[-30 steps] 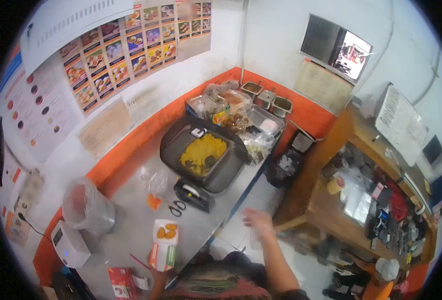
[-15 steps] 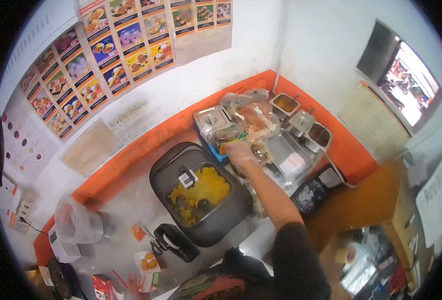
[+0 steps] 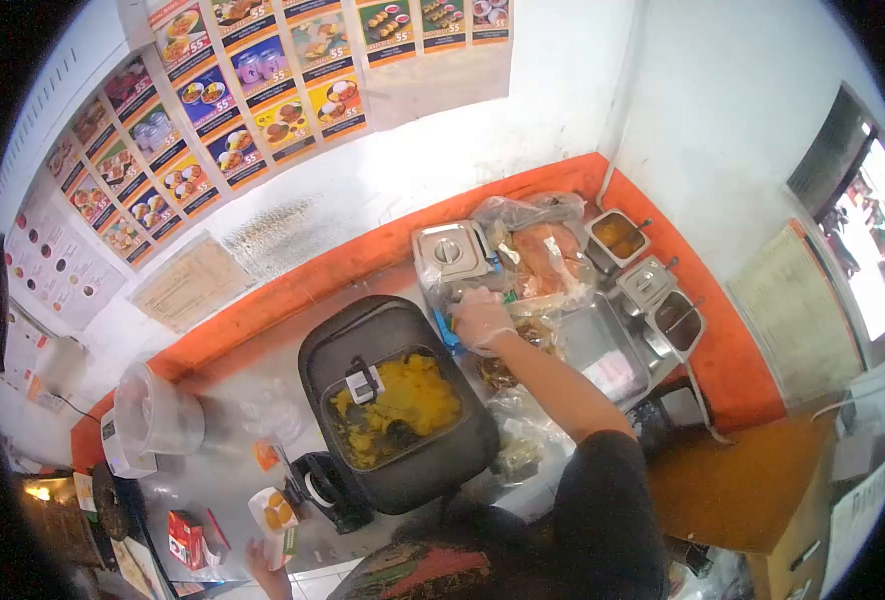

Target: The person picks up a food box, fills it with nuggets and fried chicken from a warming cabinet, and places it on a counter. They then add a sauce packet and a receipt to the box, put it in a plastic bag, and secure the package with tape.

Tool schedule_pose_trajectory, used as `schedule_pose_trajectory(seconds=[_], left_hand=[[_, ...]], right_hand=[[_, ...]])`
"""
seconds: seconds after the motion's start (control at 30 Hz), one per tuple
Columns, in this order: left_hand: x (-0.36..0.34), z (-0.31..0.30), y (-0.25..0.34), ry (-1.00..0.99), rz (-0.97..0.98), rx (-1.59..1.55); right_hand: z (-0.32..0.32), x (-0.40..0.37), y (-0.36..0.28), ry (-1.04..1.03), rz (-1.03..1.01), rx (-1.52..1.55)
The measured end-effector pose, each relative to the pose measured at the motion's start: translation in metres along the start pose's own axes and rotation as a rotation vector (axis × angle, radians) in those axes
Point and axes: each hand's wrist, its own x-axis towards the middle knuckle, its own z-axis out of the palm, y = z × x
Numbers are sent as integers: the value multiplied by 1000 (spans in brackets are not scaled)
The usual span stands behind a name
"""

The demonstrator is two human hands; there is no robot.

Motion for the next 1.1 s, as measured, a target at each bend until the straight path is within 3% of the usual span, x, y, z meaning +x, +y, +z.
schedule_pose_trajectory(seconds=[0.13, 0.23, 0.33, 0.43, 0.53, 0.6, 0.7, 0.87, 0.97, 1.1], left_hand=[[4, -4, 5, -6, -60, 1], [12, -10, 16, 1, 28, 36], [15, -9, 18, 8, 28, 56], [22, -15, 31, -2, -9, 0], [27, -17, 32, -30, 8, 19], [26, -15, 31, 3, -7, 2], [23, -13, 35, 30, -38, -43], [23, -18, 41, 21, -46, -33], [23, -22, 41, -21, -91, -15], [22, -23, 40, -13, -14, 45]], right_hand=[[19, 4, 5, 85, -77, -162], [8, 6, 8, -166, -118, -139], [27, 19, 23, -106, -36, -11], [28, 31, 30, -193, -256, -225], [20, 35, 28, -205, -266, -292], [85, 54, 50, -107, -81, -137], [115, 62, 54, -70, 258, 153], [74, 41, 31, -49, 504, 352], [49, 28, 13, -71, 493, 283], [65, 37, 20, -59, 468, 250]])
